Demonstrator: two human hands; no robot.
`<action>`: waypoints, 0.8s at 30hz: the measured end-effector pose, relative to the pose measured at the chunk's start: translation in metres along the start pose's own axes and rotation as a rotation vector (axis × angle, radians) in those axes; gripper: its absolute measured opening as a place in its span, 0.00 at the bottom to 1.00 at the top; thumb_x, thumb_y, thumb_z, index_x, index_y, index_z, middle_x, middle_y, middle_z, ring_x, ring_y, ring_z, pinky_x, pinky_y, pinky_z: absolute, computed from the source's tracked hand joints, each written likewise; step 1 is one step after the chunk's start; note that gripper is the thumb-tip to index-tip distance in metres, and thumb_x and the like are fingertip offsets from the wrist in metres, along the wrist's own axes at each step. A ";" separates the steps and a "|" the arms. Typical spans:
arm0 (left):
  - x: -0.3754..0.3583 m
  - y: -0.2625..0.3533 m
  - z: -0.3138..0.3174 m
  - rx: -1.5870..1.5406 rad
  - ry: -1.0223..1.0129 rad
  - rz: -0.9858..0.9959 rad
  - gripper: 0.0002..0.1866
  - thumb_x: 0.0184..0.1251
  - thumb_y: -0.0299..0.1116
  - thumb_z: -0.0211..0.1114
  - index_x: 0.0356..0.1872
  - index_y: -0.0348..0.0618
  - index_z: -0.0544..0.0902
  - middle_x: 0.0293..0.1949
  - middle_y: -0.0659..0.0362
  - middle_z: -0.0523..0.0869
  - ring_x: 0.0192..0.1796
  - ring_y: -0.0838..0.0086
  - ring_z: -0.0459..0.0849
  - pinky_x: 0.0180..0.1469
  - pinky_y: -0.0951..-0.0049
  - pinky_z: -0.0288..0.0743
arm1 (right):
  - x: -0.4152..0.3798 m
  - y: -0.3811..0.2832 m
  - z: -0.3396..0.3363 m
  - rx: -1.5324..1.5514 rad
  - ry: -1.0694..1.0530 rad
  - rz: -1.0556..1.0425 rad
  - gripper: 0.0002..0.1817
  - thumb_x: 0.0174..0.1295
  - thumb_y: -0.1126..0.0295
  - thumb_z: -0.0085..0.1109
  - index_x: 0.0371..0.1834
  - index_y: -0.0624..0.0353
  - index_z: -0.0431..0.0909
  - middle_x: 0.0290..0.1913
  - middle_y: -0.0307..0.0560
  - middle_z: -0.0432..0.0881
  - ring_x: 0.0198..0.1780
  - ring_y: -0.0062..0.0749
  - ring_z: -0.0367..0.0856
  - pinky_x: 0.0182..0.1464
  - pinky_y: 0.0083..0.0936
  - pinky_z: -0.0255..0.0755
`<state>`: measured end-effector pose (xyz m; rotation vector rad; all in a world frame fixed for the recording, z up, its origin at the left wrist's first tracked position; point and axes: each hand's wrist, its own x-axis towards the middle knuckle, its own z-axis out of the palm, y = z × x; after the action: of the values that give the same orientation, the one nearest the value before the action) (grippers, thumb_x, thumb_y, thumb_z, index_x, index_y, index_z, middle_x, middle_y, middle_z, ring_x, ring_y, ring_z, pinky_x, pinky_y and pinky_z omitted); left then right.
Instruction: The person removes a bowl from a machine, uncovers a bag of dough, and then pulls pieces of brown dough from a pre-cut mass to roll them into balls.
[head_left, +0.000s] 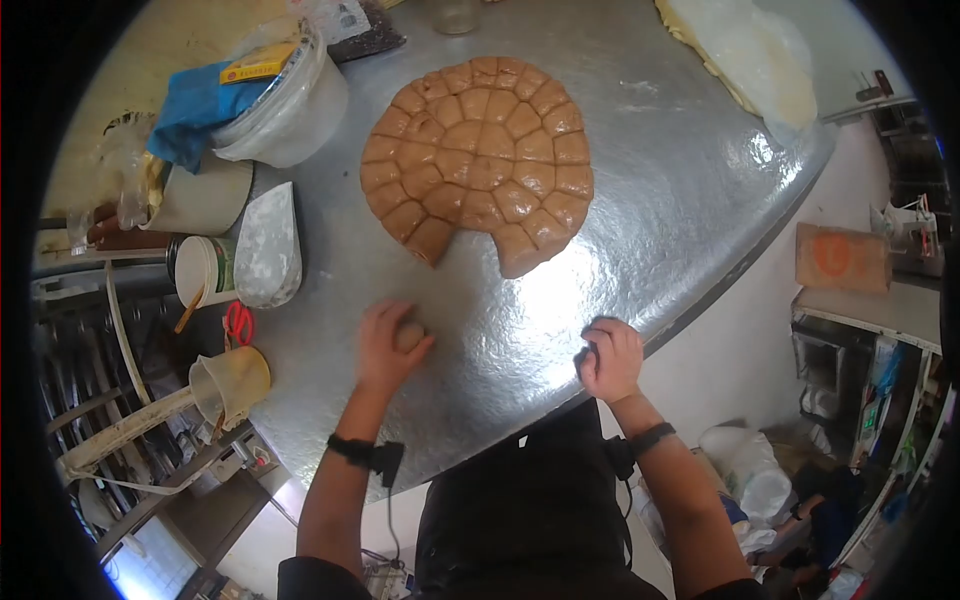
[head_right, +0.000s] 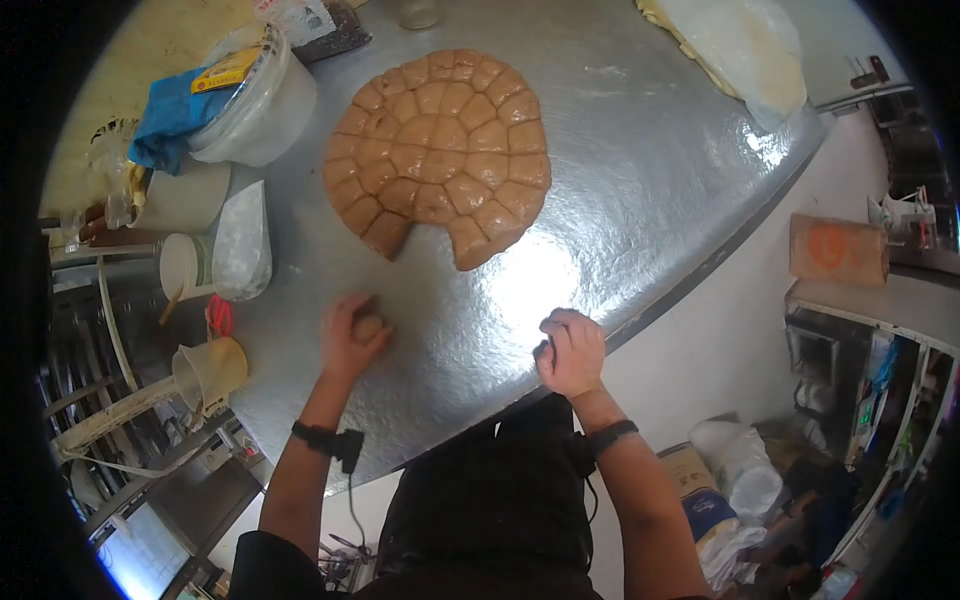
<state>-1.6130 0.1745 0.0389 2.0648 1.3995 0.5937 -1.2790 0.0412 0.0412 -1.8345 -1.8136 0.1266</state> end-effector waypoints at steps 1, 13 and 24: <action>0.005 0.008 0.017 0.001 -0.054 0.172 0.17 0.49 0.36 0.78 0.39 0.47 0.83 0.45 0.55 0.82 0.51 0.56 0.80 0.56 0.57 0.73 | 0.000 -0.001 0.001 -0.001 0.001 0.004 0.14 0.47 0.70 0.55 0.40 0.53 0.77 0.45 0.44 0.78 0.48 0.45 0.77 0.50 0.39 0.68; -0.009 0.012 0.026 0.052 -0.143 0.180 0.27 0.42 0.36 0.81 0.47 0.47 0.81 0.51 0.54 0.79 0.56 0.55 0.76 0.61 0.57 0.70 | -0.002 -0.002 -0.001 0.032 0.018 0.030 0.14 0.46 0.71 0.56 0.39 0.54 0.77 0.45 0.44 0.78 0.48 0.44 0.77 0.50 0.39 0.68; -0.029 0.013 -0.003 -0.198 -0.016 0.006 0.37 0.46 0.30 0.79 0.61 0.42 0.74 0.60 0.51 0.76 0.62 0.56 0.74 0.63 0.60 0.70 | -0.002 0.000 -0.001 0.054 0.024 0.031 0.14 0.45 0.72 0.56 0.39 0.53 0.77 0.45 0.44 0.78 0.47 0.44 0.77 0.50 0.39 0.68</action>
<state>-1.6161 0.1447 0.0481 1.9137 1.2715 0.6884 -1.2786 0.0389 0.0410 -1.8197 -1.7491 0.1637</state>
